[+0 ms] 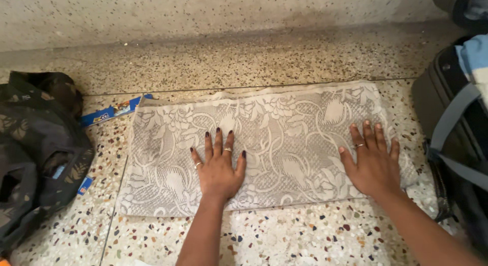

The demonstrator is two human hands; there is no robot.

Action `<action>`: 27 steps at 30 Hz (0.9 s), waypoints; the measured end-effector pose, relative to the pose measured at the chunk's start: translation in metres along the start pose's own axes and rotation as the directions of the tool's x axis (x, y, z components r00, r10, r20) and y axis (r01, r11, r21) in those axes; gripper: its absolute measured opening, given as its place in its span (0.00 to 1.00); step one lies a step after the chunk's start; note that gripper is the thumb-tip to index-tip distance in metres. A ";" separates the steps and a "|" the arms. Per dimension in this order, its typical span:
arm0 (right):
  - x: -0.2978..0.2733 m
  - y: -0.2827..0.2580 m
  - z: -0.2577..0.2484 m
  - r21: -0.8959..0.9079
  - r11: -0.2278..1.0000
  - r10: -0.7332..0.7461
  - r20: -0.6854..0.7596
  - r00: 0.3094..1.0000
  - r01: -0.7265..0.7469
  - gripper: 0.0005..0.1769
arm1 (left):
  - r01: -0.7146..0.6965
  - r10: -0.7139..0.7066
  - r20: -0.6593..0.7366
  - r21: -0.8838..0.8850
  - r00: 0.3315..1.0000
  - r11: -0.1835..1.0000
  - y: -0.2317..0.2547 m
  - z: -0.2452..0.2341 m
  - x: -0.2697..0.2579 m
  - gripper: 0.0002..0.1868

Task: The person folds a light-colored patterned cloth and a black patterned bag by hand, smoothing the fabric and placing them into a suitcase. The person then folds an orange garment by hand and adds it to the suitcase.

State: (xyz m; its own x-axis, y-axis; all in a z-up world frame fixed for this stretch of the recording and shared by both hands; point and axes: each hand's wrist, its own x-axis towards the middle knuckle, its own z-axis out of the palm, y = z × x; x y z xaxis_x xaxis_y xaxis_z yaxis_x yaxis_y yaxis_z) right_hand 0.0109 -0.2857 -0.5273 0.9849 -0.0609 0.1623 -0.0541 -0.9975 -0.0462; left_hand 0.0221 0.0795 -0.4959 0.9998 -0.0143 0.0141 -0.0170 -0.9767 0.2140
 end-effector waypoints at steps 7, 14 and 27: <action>0.000 -0.002 0.002 -0.014 1.000 -0.007 0.001 1.000 0.007 0.42 | -0.050 0.051 -0.210 0.009 0.976 0.999 0.066 0.037 0.016 0.39; 0.000 -0.003 -0.003 -0.023 1.000 0.017 0.057 0.998 -0.016 0.41 | -0.036 0.036 0.002 -0.050 0.999 0.998 0.092 0.019 0.011 0.37; 0.035 -0.078 -0.002 0.336 0.942 0.070 -0.164 0.984 -0.012 0.47 | -0.050 0.049 -0.023 -0.054 0.999 0.997 0.093 0.016 0.014 0.37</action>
State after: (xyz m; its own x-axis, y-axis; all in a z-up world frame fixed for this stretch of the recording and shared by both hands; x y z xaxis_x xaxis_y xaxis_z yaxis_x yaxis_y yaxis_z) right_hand 0.0499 -0.2099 -0.5165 0.9383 -0.1362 0.3177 -0.0071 -0.9265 -0.3762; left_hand 0.0348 -0.0148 -0.4910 0.9972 -0.0575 0.0469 -0.0680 -0.9616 0.2658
